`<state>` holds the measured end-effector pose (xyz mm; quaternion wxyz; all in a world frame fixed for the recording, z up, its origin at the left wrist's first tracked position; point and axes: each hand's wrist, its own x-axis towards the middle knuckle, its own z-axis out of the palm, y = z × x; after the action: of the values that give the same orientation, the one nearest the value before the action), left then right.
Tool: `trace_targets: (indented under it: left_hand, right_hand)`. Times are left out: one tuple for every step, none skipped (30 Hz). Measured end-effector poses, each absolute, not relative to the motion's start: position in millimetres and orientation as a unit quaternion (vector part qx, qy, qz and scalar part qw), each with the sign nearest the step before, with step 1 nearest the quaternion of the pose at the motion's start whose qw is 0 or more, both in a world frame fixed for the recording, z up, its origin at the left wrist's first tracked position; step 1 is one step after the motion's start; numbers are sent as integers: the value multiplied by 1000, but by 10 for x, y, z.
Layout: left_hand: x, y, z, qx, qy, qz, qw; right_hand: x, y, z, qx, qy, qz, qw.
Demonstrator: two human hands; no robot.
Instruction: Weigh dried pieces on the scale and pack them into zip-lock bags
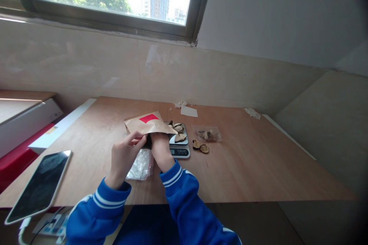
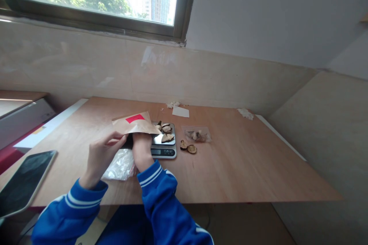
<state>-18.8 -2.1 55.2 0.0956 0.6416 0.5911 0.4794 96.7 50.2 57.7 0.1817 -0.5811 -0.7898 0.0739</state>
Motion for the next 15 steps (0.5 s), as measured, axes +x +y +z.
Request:
trace_targets:
  left_hand:
    - [-188, -19, 554, 637, 594, 482, 97]
    - [-189, -18, 555, 634, 595, 484, 98]
    - [-189, -18, 556, 633, 596, 485, 98]
    - [-187, -18, 556, 632, 596, 486, 97]
    - [-184, -19, 554, 632, 596, 486, 96]
    - [-179, -20, 551, 634, 595, 485, 96]
    - [-173, -23, 546, 636, 593, 485, 97]
    - [-167, -26, 540, 638, 591, 484, 100]
    - [-161, -30, 533, 639, 589, 484, 103]
    - [-157, -35, 527, 639, 589, 484, 105]
    - [-154, -40, 521, 638, 589, 484, 106]
    - [-154, -44, 517, 635, 591, 486, 105]
    - [-156, -47, 515, 632, 593, 487, 105]
    - [-160, -49, 514, 629, 596, 488, 103]
    - [-165, -49, 514, 626, 599, 490, 102]
  right_hand:
    - [990, 411, 565, -584, -786, 80, 188]
    - [1013, 325, 551, -585, -782, 85, 198]
    - [1034, 252, 536, -586, -778, 87, 211]
    - [1050, 197, 520, -589, -771, 87, 226]
    - [1061, 162, 503, -591, -765, 85, 242]
    - [1069, 147, 487, -590, -761, 82, 256]
    - [1074, 148, 472, -587, -761, 82, 266]
    - [1079, 159, 461, -582, -762, 85, 270]
    - [1084, 174, 455, -577, -766, 91, 269]
    - [1089, 188, 454, -571, -770, 99, 265]
    - [1095, 197, 459, -567, -775, 108, 258]
    - [1100, 199, 469, -565, -777, 117, 252]
    - [1105, 195, 483, -566, -778, 124, 245]
    - [1108, 190, 498, -569, -777, 129, 238]
    - [1109, 186, 513, -572, -776, 131, 233]
